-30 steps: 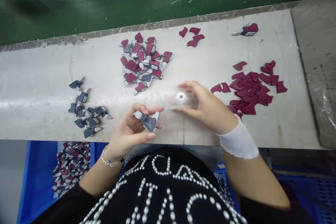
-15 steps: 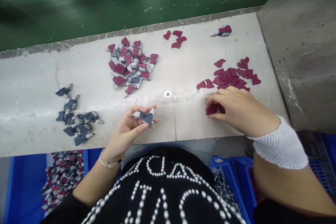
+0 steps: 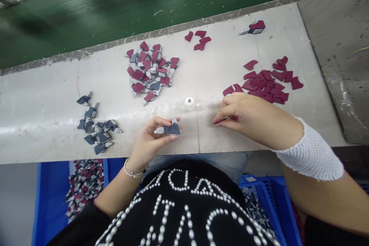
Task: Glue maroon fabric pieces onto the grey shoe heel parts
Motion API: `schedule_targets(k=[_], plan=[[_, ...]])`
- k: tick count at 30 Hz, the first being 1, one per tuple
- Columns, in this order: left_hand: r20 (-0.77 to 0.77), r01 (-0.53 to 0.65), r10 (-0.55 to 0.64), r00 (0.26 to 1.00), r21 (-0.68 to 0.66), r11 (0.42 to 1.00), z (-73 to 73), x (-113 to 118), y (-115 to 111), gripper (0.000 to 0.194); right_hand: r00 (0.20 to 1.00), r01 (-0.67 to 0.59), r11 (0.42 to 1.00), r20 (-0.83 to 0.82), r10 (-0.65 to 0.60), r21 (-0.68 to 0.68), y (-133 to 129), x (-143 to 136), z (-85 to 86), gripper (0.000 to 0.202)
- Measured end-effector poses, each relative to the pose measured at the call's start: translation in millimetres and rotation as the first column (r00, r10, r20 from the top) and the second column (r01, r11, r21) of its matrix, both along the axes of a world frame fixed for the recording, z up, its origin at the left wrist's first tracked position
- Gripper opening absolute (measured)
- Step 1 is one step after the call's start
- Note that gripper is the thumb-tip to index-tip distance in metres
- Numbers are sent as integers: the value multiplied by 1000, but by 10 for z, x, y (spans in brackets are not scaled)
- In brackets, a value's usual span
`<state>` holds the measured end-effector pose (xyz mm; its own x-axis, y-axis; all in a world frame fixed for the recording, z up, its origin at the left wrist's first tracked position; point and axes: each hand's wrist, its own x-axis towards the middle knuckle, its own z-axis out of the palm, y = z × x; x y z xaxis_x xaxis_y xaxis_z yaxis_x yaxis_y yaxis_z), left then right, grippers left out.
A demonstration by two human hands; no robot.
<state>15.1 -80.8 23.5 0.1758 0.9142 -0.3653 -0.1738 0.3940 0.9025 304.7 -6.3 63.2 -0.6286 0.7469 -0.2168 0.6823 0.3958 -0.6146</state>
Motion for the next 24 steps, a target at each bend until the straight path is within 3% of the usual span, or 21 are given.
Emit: schedule_targets(k=[2,6,9,15,21,24], plan=[[-26,-20,20,999,16,1000,-12,11,6,34,991,28,998,-130,-36,-64,-49,-150,90,25],[-37,-41,42,998,37,998,-30,21,9,34,917,7,937,-371,-145,-349,-175,-436,185,18],[-32,-67,70,997,72,995,-49,19,14,33,873,-13,918,-453,-183,-397,-254,-576,159,18],[-39,-71,82,996,231,970,-106,10,44,28,807,152,808,-401,-434,-569,-319,-672,108,29],[-2,-143,152,988,327,934,-162,60,1,28,816,191,838,-391,-425,-511,-282,-654,104,19],[2,-157,167,986,347,924,-184,96,-30,28,809,189,822,-389,-440,-537,-302,-673,91,23]])
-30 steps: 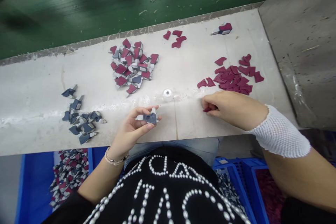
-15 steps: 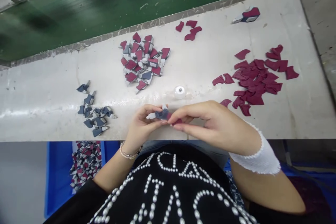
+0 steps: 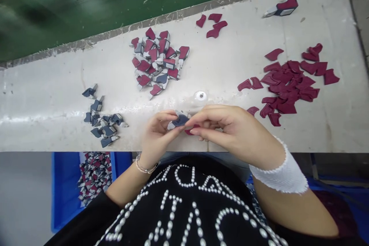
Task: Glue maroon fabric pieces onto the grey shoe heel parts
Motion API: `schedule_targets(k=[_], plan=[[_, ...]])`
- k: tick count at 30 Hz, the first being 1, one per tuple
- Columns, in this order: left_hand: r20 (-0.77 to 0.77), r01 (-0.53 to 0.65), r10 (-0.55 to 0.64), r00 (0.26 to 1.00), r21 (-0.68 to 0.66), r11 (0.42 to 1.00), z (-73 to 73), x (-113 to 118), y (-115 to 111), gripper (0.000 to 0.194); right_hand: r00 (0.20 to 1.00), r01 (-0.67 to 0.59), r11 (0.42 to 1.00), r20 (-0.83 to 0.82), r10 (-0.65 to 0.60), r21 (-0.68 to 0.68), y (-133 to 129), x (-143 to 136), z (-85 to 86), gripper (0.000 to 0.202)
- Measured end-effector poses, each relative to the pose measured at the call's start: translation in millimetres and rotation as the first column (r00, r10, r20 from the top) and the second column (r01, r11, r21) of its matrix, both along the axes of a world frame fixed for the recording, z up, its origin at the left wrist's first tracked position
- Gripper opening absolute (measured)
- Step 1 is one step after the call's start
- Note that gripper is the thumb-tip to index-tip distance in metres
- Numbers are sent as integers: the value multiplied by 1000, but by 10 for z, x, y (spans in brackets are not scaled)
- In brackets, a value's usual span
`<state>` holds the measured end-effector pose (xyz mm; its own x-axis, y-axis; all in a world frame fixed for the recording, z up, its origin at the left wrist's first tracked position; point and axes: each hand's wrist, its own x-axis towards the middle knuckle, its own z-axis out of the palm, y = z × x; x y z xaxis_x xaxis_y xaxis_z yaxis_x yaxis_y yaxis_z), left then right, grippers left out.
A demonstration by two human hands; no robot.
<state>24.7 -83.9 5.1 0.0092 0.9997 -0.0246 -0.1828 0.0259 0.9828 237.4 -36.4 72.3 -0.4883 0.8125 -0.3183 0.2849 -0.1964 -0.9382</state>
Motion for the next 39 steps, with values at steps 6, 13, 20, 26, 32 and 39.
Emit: schedule_targets(k=[6,13,20,26,32,39], plan=[[-198,-56,77,977,109,992,-47,40,-6,25,994,86,991,-58,-92,-101,-17,-72,-21,20],[-355,-45,155,922,301,953,-9,51,21,26,996,88,996,-20,-89,-29,16,-78,-85,16],[-428,0,233,873,478,879,-8,35,59,29,992,120,993,51,-120,-10,56,-114,-65,36],[-447,16,248,860,510,860,-20,15,55,30,988,139,990,75,-138,-1,49,-131,-66,37],[-430,-4,261,864,512,859,-15,31,59,34,980,184,980,60,-189,71,-12,-122,-74,26],[-388,-27,251,887,498,867,-13,56,59,38,973,226,968,29,-230,110,-59,-158,-95,20]])
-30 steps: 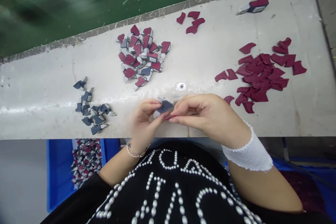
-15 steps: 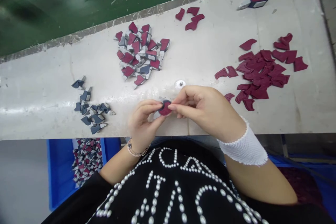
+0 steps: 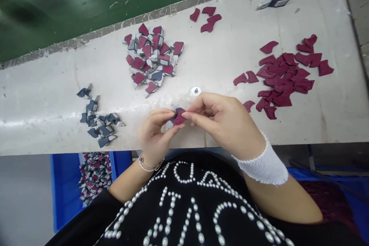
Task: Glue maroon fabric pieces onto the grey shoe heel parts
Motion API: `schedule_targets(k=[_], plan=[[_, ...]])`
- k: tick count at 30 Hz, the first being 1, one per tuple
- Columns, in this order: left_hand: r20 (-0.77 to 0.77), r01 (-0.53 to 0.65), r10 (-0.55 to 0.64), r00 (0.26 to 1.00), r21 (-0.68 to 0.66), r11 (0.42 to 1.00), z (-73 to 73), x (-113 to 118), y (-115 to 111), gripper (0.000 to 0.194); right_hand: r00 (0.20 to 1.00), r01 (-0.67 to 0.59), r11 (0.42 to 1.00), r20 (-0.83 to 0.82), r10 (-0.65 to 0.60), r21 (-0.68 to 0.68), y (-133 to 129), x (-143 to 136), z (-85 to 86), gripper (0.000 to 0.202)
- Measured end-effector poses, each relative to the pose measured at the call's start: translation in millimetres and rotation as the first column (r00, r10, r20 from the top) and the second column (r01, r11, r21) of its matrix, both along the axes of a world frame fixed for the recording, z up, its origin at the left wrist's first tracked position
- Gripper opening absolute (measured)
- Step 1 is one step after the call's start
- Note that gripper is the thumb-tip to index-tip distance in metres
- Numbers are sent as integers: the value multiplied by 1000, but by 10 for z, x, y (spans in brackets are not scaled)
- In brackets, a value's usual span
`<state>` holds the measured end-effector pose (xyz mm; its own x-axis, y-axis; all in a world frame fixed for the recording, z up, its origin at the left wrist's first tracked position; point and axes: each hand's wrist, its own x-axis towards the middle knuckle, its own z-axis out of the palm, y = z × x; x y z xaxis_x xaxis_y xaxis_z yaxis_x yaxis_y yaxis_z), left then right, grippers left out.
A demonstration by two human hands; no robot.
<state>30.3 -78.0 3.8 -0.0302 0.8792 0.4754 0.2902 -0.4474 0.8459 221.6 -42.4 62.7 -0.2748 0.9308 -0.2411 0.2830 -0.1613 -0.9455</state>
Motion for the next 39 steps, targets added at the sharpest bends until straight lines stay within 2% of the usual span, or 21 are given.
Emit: schedule_targets(k=[5,11,14,20,28,36,39], plan=[[15,4,-4,1000,-3,1000,13,5,-10,37,998,19,997,52,-23,72,-29,-6,37,17],[63,11,-6,998,-78,997,10,12,-29,38,989,-18,972,147,-18,236,-72,-4,102,9],[67,14,-8,998,-82,997,11,13,-34,38,987,-27,967,162,-15,253,-76,-8,105,9],[19,2,-1,1000,-22,1000,25,-2,-26,37,990,-62,980,134,36,189,-9,-12,55,10],[5,30,-30,1000,-9,1000,52,-31,0,36,994,-95,992,64,90,78,106,44,39,18],[-3,39,-39,999,0,999,37,-64,19,38,997,-81,997,-17,81,2,135,9,48,11],[1,47,-47,999,-12,999,20,-71,15,39,997,-77,996,-1,78,32,114,-8,46,8]])
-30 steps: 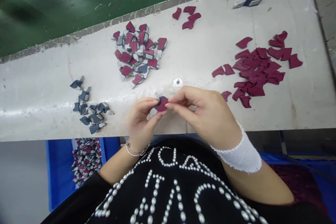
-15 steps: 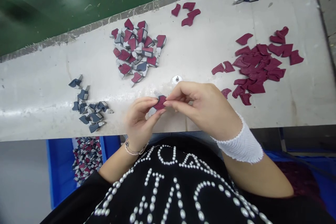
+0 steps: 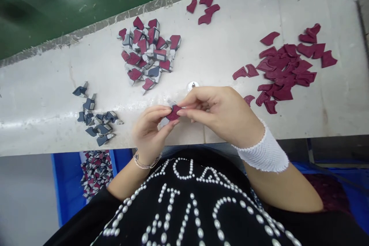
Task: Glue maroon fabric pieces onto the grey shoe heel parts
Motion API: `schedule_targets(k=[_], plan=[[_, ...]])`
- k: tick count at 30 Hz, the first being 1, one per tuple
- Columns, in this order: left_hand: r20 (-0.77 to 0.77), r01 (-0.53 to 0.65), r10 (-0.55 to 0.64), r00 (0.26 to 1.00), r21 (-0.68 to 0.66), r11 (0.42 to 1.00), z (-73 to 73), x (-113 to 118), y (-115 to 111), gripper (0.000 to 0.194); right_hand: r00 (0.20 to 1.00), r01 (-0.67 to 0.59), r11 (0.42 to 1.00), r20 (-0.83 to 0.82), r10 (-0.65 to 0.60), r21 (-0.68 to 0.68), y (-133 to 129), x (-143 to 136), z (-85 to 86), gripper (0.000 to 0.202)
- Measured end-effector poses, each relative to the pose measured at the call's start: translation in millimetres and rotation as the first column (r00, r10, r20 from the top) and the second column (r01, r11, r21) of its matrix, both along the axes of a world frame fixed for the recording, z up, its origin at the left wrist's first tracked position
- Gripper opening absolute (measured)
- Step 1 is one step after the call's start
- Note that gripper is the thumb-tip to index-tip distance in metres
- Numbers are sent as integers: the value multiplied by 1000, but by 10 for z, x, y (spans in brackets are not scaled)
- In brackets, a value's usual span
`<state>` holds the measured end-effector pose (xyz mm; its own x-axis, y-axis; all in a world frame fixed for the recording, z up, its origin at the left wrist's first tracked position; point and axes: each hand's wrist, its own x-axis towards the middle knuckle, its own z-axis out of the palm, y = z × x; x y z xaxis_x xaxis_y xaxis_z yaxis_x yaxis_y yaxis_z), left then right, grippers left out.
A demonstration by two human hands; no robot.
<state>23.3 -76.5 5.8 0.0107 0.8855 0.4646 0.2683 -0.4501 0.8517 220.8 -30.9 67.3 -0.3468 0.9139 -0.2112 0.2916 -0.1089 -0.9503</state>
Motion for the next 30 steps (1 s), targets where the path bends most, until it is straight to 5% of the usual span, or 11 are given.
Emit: schedule_targets(k=[7,11,18,30], plan=[[82,57,-48,995,-119,991,-46,-20,-44,37,992,-22,987,127,1,161,-86,4,43,17],[100,96,-83,992,-138,986,-28,-47,-63,37,995,-26,997,102,20,67,-102,52,29,22],[94,135,-132,987,-23,991,102,-30,-40,39,964,-238,968,-138,226,-76,-68,10,-10,27],[97,42,-42,994,1,999,125,31,-90,41,995,-95,992,-17,96,86,-220,-155,-16,28]])
